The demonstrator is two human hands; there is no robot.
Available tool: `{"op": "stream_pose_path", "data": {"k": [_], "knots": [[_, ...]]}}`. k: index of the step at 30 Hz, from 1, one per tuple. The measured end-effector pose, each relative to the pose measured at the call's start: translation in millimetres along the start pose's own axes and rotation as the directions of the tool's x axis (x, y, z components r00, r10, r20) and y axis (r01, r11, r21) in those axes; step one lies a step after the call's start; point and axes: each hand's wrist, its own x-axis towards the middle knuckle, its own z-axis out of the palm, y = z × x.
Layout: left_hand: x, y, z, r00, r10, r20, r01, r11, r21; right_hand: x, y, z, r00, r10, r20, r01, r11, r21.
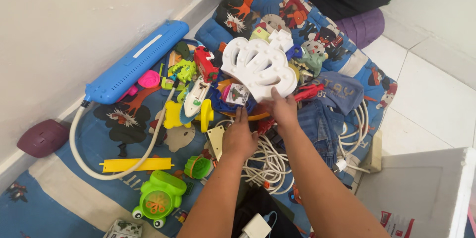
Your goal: The person kneels on the floor beside a mattress covered with scattered toys and picks the toys up one at a time, placing them into a white styrofoam box on the floor. They handle items including a toy crown, a toy shark, a green frog toy, an orange toy boat, a toy helmet, and small assorted toys, clearing them off the mattress into the box.
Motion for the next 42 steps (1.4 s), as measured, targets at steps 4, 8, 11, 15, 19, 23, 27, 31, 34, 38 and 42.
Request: {"op": "stream_pose_path", "data": {"k": [4,8,11,15,19,23,27,31,34,38,42], "knots": [[-2,-2,-4,0.999,0.013,0.047,-0.012,1.000,-0.020,4,9,-17,1.000,-0.007,0.015,0.007,0.999,0.047],[-9,-3,0,0.998,0.008,-0.059,-0.015,0.993,-0.121,-12,14,-32,0.995,-0.007,0.096,-0.006,0.991,0.131],[-14,-1,2,0.983,-0.002,-0.184,-0.031,0.984,-0.173,-38,7,-41,0.992,0.066,0.104,-0.080,0.986,0.145],[-25,3,6,0.958,-0.055,-0.282,-0.040,0.947,-0.320,-80,1,-52,0.990,0.108,0.090,-0.122,0.977,0.174],[-29,12,5,0.952,-0.154,-0.266,0.019,0.893,-0.450,-116,-5,-71,0.986,0.097,0.133,-0.123,0.970,0.210],[-46,24,7,0.905,-0.270,-0.329,0.042,0.826,-0.563,-152,-13,-90,0.986,0.074,0.152,-0.107,0.969,0.221],[-67,32,-5,0.843,-0.376,-0.385,0.004,0.720,-0.694,-196,-23,-116,0.985,0.090,0.146,-0.117,0.976,0.186],[-88,47,-19,0.851,-0.389,-0.352,0.008,0.681,-0.732,-235,-32,-146,0.987,0.076,0.140,-0.103,0.975,0.195],[-114,70,-26,0.882,-0.327,-0.341,-0.005,0.716,-0.698,-266,-38,-169,0.981,0.014,0.192,-0.056,0.975,0.217],[-146,110,-31,0.894,-0.264,-0.363,-0.049,0.747,-0.663,-303,-46,-199,0.989,0.058,0.133,-0.085,0.975,0.204],[-188,144,-25,0.921,-0.169,-0.351,-0.095,0.777,-0.622,-334,-54,-231,0.994,0.031,0.100,-0.055,0.969,0.240]]}}
